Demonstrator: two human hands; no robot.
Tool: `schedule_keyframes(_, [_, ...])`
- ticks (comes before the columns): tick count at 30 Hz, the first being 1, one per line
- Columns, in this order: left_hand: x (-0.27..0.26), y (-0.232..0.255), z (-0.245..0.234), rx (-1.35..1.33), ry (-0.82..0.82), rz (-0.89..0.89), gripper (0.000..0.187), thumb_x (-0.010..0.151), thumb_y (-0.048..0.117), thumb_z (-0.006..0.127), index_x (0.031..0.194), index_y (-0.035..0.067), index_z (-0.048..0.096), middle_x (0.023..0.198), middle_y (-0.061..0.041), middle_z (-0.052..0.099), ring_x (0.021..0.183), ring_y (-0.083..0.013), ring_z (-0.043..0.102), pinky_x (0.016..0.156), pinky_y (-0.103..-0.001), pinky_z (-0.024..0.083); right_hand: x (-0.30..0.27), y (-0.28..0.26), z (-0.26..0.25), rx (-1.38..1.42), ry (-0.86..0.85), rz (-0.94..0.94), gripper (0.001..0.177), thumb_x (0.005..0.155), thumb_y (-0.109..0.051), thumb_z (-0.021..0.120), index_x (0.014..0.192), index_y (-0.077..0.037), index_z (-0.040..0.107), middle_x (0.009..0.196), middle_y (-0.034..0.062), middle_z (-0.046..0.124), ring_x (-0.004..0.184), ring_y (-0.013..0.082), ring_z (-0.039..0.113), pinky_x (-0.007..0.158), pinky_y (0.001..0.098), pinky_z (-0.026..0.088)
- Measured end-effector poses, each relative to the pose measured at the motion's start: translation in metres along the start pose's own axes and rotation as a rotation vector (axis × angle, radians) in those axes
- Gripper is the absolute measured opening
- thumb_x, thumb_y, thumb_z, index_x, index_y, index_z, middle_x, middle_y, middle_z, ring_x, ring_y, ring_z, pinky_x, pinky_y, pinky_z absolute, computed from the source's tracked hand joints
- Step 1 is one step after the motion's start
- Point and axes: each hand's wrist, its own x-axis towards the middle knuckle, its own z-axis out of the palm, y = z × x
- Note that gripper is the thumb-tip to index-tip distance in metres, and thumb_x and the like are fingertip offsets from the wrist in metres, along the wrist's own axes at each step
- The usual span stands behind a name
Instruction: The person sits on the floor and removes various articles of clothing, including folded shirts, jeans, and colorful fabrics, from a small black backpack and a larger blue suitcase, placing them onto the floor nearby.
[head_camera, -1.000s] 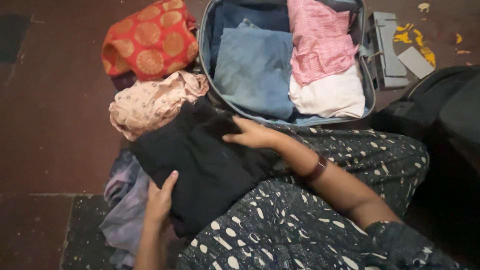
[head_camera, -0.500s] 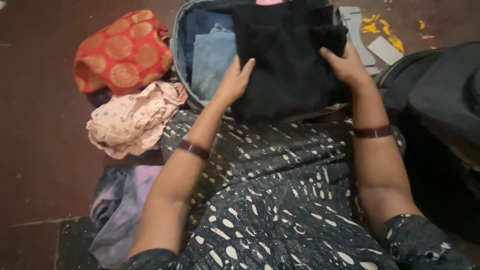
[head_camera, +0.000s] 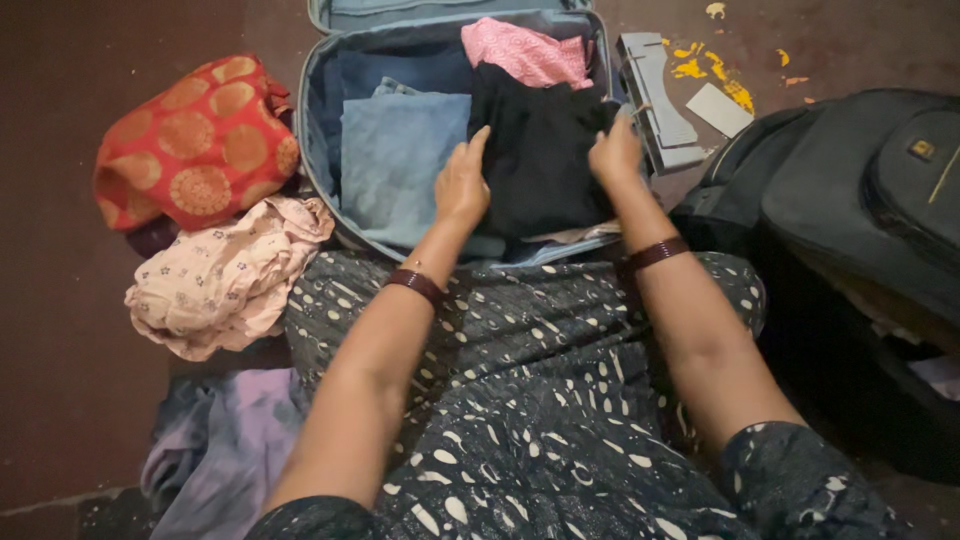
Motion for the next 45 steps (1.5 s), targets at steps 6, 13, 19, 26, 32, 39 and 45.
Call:
schedule_keyframes(6, [0.001, 0.000, 0.011, 0.162, -0.081, -0.015, 0.072, 0.084, -0.002, 0.063, 0.150, 0.021, 0.046, 0.112, -0.016, 0.059, 0.101, -0.0396, 0.064, 0.081, -0.053, 0.053, -0.010, -0.032, -0.042, -0.274, -0.181, 0.039, 0.040, 0.102, -0.016, 0.047, 0.142, -0.012, 0.048, 0.110, 0.0322, 0.068, 0.105, 0.0494, 0.065, 0.089, 0.0583, 0.050])
schedule_keyframes(13, [-0.021, -0.019, 0.015, -0.063, -0.085, -0.032, 0.077, 0.095, 0.002, 0.060, 0.163, 0.013, 0.025, 0.129, -0.023, 0.056, 0.101, -0.0457, 0.063, 0.087, -0.055, 0.052, 0.004, -0.012, -0.021, -0.554, -0.133, -0.115, 0.030, 0.107, -0.018, 0.046, 0.131, -0.013, 0.062, 0.104, 0.0235, 0.075, 0.095, 0.0416, 0.073, 0.080, 0.0537, 0.056])
schedule_keyframes(19, [-0.006, 0.033, -0.012, 0.424, -0.051, 0.076, 0.085, 0.092, 0.016, 0.065, 0.167, 0.014, 0.025, 0.161, -0.014, 0.036, 0.138, -0.0353, 0.045, 0.107, -0.058, 0.042, -0.022, -0.064, -0.044, -0.525, -0.097, -0.278, 0.050, 0.107, -0.029, 0.057, 0.153, -0.011, 0.054, 0.142, 0.0198, 0.063, 0.137, 0.0406, 0.058, 0.107, 0.0604, 0.048])
schedule_keyframes(26, [0.016, 0.024, -0.020, 0.417, -0.239, 0.188, 0.092, 0.087, 0.061, 0.066, 0.162, 0.023, 0.029, 0.172, -0.008, 0.010, 0.158, -0.0319, 0.007, 0.121, -0.069, 0.005, -0.063, -0.113, -0.055, -0.417, -0.509, -0.105, 0.107, 0.083, -0.082, 0.047, 0.165, -0.022, 0.014, 0.172, 0.0170, -0.002, 0.155, 0.0459, -0.004, 0.117, 0.0749, 0.004])
schedule_keyframes(32, [0.016, 0.005, 0.006, 0.431, -0.278, 0.137, 0.091, 0.089, 0.068, 0.056, 0.164, 0.027, 0.023, 0.173, -0.006, 0.004, 0.158, -0.0306, 0.002, 0.122, -0.066, 0.001, -0.036, -0.084, -0.020, -0.350, -0.551, -0.091, 0.117, 0.080, -0.087, 0.047, 0.166, -0.021, 0.005, 0.173, 0.0136, -0.005, 0.157, 0.0432, -0.009, 0.120, 0.0709, 0.001])
schedule_keyframes(39, [-0.002, 0.004, 0.000, 0.441, -0.351, 0.082, 0.092, 0.090, 0.070, 0.051, 0.165, 0.026, 0.018, 0.172, -0.009, -0.001, 0.158, -0.0329, -0.003, 0.124, -0.060, -0.001, -0.038, -0.075, -0.019, -0.363, -0.554, -0.109, 0.119, 0.078, -0.089, 0.047, 0.166, -0.021, 0.004, 0.173, 0.0124, -0.006, 0.158, 0.0422, -0.008, 0.121, 0.0699, 0.001])
schedule_keyframes(45, [-0.024, -0.010, 0.001, 0.329, -0.284, 0.137, 0.097, 0.089, 0.071, 0.054, 0.164, 0.019, 0.024, 0.171, -0.017, 0.003, 0.157, -0.0389, 0.003, 0.125, -0.056, 0.005, -0.074, -0.094, -0.057, -0.460, -0.690, -0.166, 0.128, 0.070, -0.092, 0.052, 0.166, -0.022, 0.005, 0.172, 0.0175, -0.004, 0.156, 0.0474, -0.002, 0.120, 0.0704, 0.005])
